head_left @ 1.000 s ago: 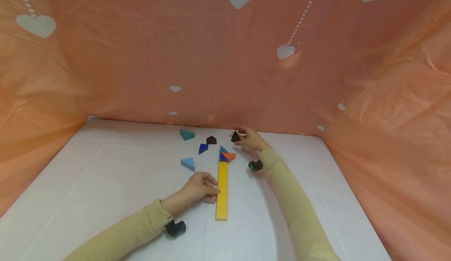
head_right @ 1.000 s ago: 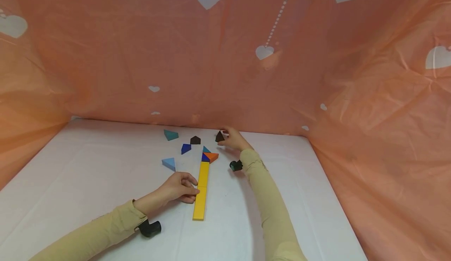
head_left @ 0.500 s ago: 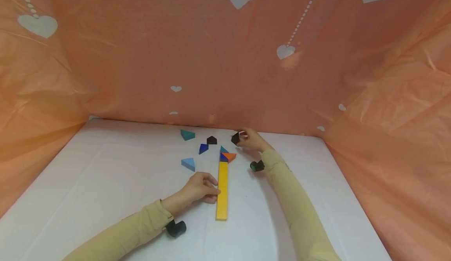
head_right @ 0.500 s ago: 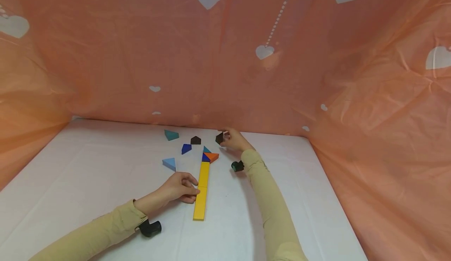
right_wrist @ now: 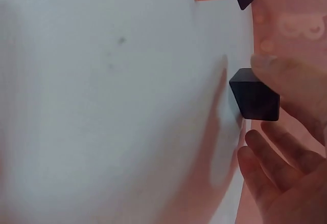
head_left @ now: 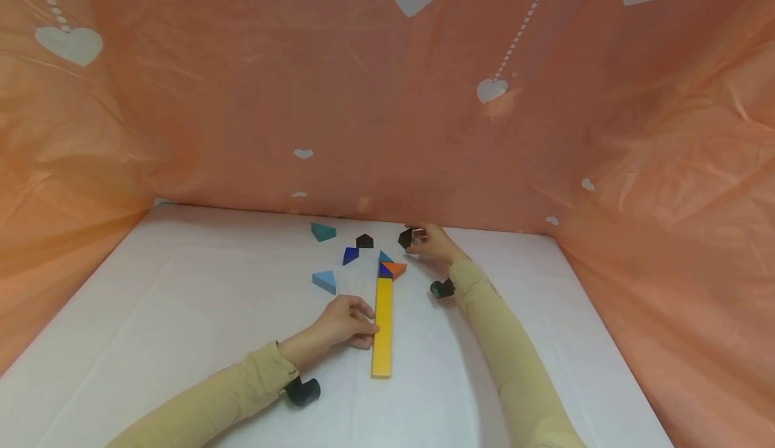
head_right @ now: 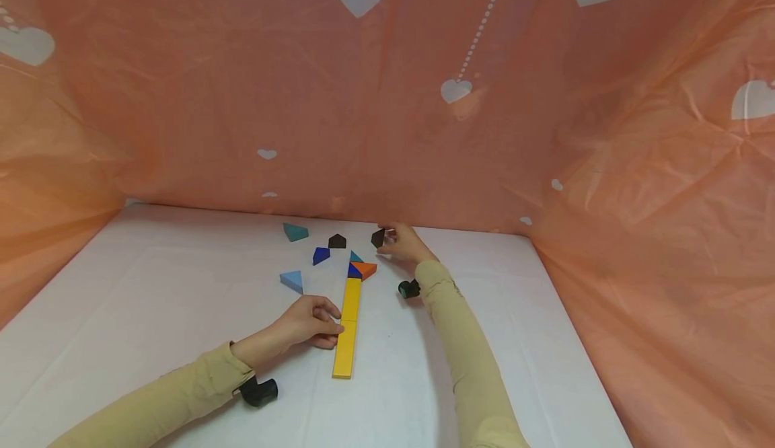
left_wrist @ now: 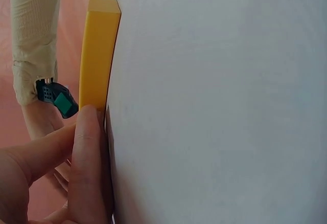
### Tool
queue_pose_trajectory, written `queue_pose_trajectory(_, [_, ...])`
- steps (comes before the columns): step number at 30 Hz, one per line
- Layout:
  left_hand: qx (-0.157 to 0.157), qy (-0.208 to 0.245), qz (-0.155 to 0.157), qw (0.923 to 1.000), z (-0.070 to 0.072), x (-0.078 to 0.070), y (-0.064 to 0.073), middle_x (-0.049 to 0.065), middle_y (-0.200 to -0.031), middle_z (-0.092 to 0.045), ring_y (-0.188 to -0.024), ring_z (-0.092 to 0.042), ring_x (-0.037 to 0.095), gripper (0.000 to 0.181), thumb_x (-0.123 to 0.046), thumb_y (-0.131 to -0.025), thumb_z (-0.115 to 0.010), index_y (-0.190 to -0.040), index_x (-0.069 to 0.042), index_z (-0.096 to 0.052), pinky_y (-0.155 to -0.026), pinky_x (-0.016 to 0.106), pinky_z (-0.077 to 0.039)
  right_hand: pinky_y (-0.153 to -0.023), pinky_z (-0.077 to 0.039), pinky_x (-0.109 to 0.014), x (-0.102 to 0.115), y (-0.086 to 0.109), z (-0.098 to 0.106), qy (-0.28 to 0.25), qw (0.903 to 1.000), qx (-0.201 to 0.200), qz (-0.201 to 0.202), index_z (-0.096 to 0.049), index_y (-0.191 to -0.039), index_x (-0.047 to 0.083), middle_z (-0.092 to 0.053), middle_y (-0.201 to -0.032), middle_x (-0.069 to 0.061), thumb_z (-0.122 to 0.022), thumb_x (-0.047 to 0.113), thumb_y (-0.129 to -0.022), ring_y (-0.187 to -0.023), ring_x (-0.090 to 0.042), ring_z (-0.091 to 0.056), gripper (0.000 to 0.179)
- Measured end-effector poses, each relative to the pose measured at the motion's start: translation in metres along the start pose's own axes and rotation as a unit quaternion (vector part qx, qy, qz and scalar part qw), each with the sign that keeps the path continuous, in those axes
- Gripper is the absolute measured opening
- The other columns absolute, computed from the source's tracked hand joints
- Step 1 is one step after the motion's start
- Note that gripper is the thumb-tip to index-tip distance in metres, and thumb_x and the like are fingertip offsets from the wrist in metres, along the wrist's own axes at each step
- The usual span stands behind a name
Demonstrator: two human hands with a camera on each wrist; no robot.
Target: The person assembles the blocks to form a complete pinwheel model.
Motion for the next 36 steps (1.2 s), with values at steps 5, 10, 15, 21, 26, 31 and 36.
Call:
queue_pose_trajectory(5, [-0.002, -0.005, -0.001, 1.0, 0.0, 0.0, -0.001, 0.012, -0.079, -0.064, -0.061, -0.067, 0.018, 0.029, -0.008, -0.081, -0.076, -0.103, 0.001, -0.06, -0.06, 0.027, -0.057, -0.102, -0.042, -0.043, -0.003, -0.002, 0.001, 0.001, 1.0, -0.002, 0.009, -0.05, -0.132, -0.006, -0.05, -0.132, -0.019, -0.074, 0.003, -0.083, -0.117, -0.035, -0.051, 0.056])
queue_pose_trajectory(10, [-0.003, -0.005, 0.003, 1.0, -0.001, 0.0, -0.001, 0.012, -0.079, -0.064, -0.06, -0.067, 0.018, 0.029, -0.007, -0.081, -0.076, -0.103, 0.001, -0.06, -0.06, 0.028, -0.057, -0.101, -0.043, -0.041, -0.006, -0.001, 0.001, -0.01, 0.9999, -0.006, -0.011, -0.052, -0.13, -0.003, -0.052, -0.13, -0.017, -0.075, 0.005, -0.082, -0.116, -0.032, -0.052, 0.054])
queue_pose_trajectory(15, [-0.005, -0.004, 0.005, 1.0, -0.002, 0.0, -0.001, 0.012, -0.079, -0.064, -0.061, -0.067, 0.019, 0.029, -0.007, -0.081, -0.076, -0.102, 0.001, -0.06, -0.06, 0.028, -0.057, -0.101, -0.043, -0.04, -0.005, 0.001, 0.001, -0.012, 0.9998, -0.008, -0.016, -0.053, -0.13, -0.001, -0.053, -0.13, -0.015, -0.076, 0.007, -0.082, -0.116, -0.031, -0.052, 0.054])
queue_pose_trajectory(21, [-0.008, -0.002, 0.007, 0.9999, -0.001, -0.001, 0.0, 0.012, -0.079, -0.063, -0.061, -0.067, 0.019, 0.028, -0.007, -0.08, -0.077, -0.102, 0.001, -0.06, -0.06, 0.028, -0.057, -0.1, -0.044, -0.04, 0.009, 0.0, -0.002, -0.021, 0.9995, -0.002, 0.025, -0.052, -0.13, -0.006, -0.054, -0.128, -0.017, -0.076, 0.005, -0.081, -0.115, -0.032, -0.054, 0.056])
queue_pose_trajectory(26, [-0.009, -0.003, 0.006, 0.9999, -0.001, -0.002, 0.0, 0.012, -0.08, -0.063, -0.062, -0.067, 0.018, 0.028, -0.006, -0.08, -0.076, -0.102, 0.002, -0.06, -0.06, 0.028, -0.057, -0.099, -0.045, -0.038, 0.014, 0.0, -0.008, -0.04, 0.9987, 0.008, 0.031, -0.053, -0.127, -0.005, -0.055, -0.126, -0.017, -0.078, 0.004, -0.079, -0.114, -0.032, -0.057, 0.055])
queue_pose_trajectory(31, [-0.012, -0.007, 0.005, 0.9999, -0.002, -0.002, 0.001, 0.012, -0.079, -0.063, -0.061, -0.067, 0.018, 0.028, -0.006, -0.08, -0.076, -0.102, 0.001, -0.06, -0.06, 0.028, -0.057, -0.098, -0.046, -0.037, 0.017, 0.002, -0.013, -0.028, 0.999, 0.021, 0.027, -0.054, -0.127, -0.002, -0.055, -0.127, -0.016, -0.077, 0.004, -0.08, -0.113, -0.031, -0.057, 0.053])
queue_pose_trajectory(36, [-0.012, -0.01, 0.002, 0.9999, -0.002, -0.004, 0.001, 0.012, -0.079, -0.063, -0.06, -0.067, 0.018, 0.027, -0.006, -0.081, -0.076, -0.102, 0.002, -0.06, -0.06, 0.028, -0.057, -0.099, -0.045, -0.036, 0.017, 0.003, -0.016, -0.025, 0.9989, 0.035, 0.018, -0.055, -0.127, -0.002, -0.056, -0.128, -0.015, -0.075, 0.004, -0.082, -0.115, -0.03, -0.057, 0.05])
Point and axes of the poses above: each hand's wrist, its own y-axis away from the middle knuckle, its own z-axis out of the back of the hand, x = y × z, the point moved 9 cm from there along -y, towards the middle knuckle
